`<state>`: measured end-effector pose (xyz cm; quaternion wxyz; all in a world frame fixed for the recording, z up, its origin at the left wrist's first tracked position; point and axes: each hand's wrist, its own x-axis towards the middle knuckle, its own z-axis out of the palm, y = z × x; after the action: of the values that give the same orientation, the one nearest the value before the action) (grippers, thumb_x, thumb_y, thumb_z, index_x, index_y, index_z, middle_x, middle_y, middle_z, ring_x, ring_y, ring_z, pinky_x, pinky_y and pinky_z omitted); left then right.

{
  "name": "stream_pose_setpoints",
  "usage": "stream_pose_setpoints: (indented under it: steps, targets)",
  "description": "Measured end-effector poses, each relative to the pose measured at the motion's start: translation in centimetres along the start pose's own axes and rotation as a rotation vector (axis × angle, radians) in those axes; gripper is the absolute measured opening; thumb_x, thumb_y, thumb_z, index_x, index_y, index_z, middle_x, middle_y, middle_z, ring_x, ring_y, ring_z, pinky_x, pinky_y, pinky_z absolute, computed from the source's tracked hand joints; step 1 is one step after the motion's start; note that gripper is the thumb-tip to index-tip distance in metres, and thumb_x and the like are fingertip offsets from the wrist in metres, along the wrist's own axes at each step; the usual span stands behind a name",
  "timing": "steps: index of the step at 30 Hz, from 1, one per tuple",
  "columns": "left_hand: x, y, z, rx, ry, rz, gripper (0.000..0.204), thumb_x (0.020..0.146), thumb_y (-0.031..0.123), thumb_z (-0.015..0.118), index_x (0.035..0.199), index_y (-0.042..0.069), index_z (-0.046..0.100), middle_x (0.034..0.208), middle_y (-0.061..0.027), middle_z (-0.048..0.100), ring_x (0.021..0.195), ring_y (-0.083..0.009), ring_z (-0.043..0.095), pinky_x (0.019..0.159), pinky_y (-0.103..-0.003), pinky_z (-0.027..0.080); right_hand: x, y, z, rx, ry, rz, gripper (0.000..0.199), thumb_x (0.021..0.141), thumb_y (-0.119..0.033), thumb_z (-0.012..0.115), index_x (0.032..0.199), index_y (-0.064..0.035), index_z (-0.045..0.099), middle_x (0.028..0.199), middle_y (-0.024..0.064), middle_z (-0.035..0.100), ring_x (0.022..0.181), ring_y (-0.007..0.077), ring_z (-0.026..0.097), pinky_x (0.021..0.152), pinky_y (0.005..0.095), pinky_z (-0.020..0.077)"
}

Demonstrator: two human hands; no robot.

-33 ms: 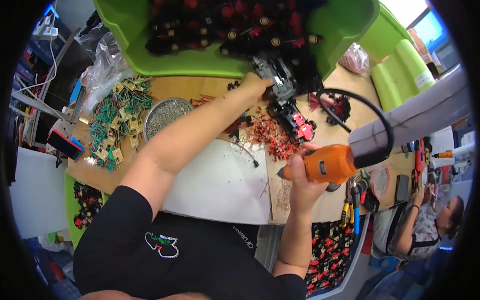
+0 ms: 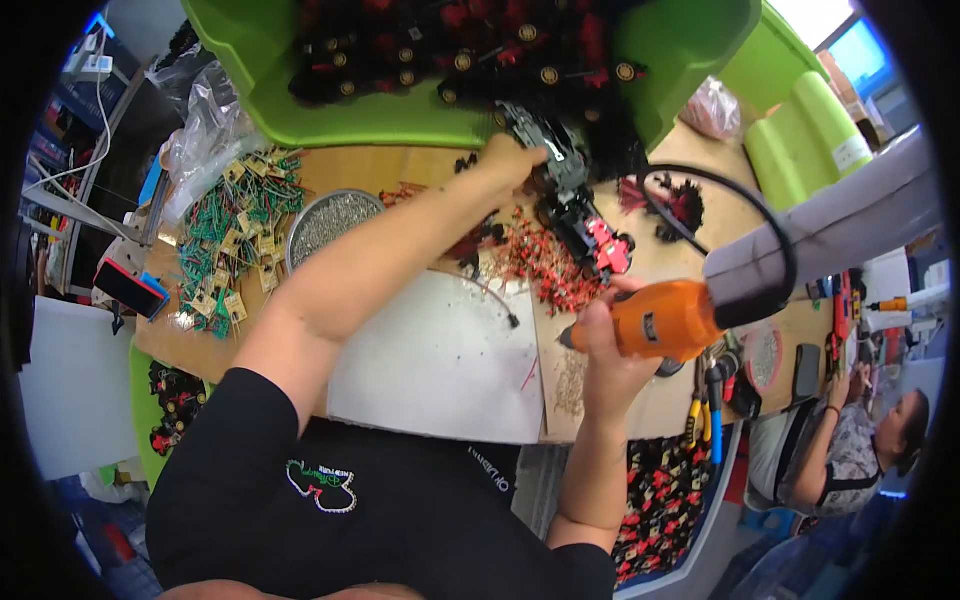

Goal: The person assembles a toy car by installing electronic components, using an electric screwdriver for screws, pliers for wires, and a soldering iron for the circuit board, then attaches the shell to the chassis.

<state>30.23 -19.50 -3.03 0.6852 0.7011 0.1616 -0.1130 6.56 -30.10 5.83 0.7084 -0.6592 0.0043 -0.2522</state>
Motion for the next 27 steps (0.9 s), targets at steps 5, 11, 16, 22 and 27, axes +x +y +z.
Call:
stream_pose_setpoints:
  steps: [5,11,16,22,27]
  targets:
    - [-5.2,3.0,-7.4,-0.094,-0.273,0.047,0.018,0.091,0.012,0.065,0.083,-0.002,0.061,0.079,-0.0102,0.064,0.062,-0.0181,0.063,0.058,-0.034,0.054,1.5,-0.4,-0.1,-0.117,0.054,-0.039,0.038,0.087,0.002,0.067,0.122,0.0002,0.051,0.099,0.0064,0.055,0.087,0.0145,0.056,0.082,0.0295,0.0474]
    - [-12.0,3.1,-18.7,0.5,-0.737,0.237,0.018,0.098,0.02,0.058,0.092,0.003,0.058,0.081,0.002,0.057,0.074,-0.0064,0.051,0.067,-0.024,0.043,0.1,3.5,-2.6,-0.497,0.226,-0.127,0.033,0.085,-0.01,0.076,0.111,-0.0022,0.057,0.1,0.0023,0.058,0.088,0.0131,0.051,0.083,0.027,0.0426]
    - [-18.1,3.1,-19.1,1.038,-1.035,0.441,0.017,0.095,0.018,0.056,0.094,0.002,0.057,0.084,-0.0175,0.062,0.081,-0.037,0.061,0.072,-0.043,0.047,-2.1,5.9,1.5,-0.957,-0.324,-0.212,0.012,0.076,-0.013,0.077,0.082,-0.0077,0.069,0.087,0.0081,0.064,0.086,0.0286,0.058,0.08,0.0385,0.0455]
    - [-21.7,-1.6,-17.1,1.27,-0.757,1.035,0.01,0.079,0.014,0.062,0.085,0.006,0.061,0.084,-0.0127,0.063,0.087,-0.0334,0.061,0.077,-0.044,0.048,-1.8,8.3,5.7,-1.102,-0.459,-0.204,0.013,0.075,-0.017,0.075,0.084,-0.0083,0.07,0.095,0.0097,0.063,0.096,0.0312,0.056,0.083,0.0427,0.044]
    - [-25.8,-2.8,-20.2,1.092,-0.615,0.72,0.02,0.087,0.022,0.067,0.09,0.002,0.064,0.083,-0.0113,0.064,0.079,-0.0297,0.062,0.072,-0.042,0.049,-2.0,7.8,4.7,-1.073,-0.472,-0.256,0.01,0.079,-0.012,0.071,0.083,-0.0036,0.065,0.091,0.0123,0.064,0.09,0.0323,0.058,0.081,0.0428,0.0452]
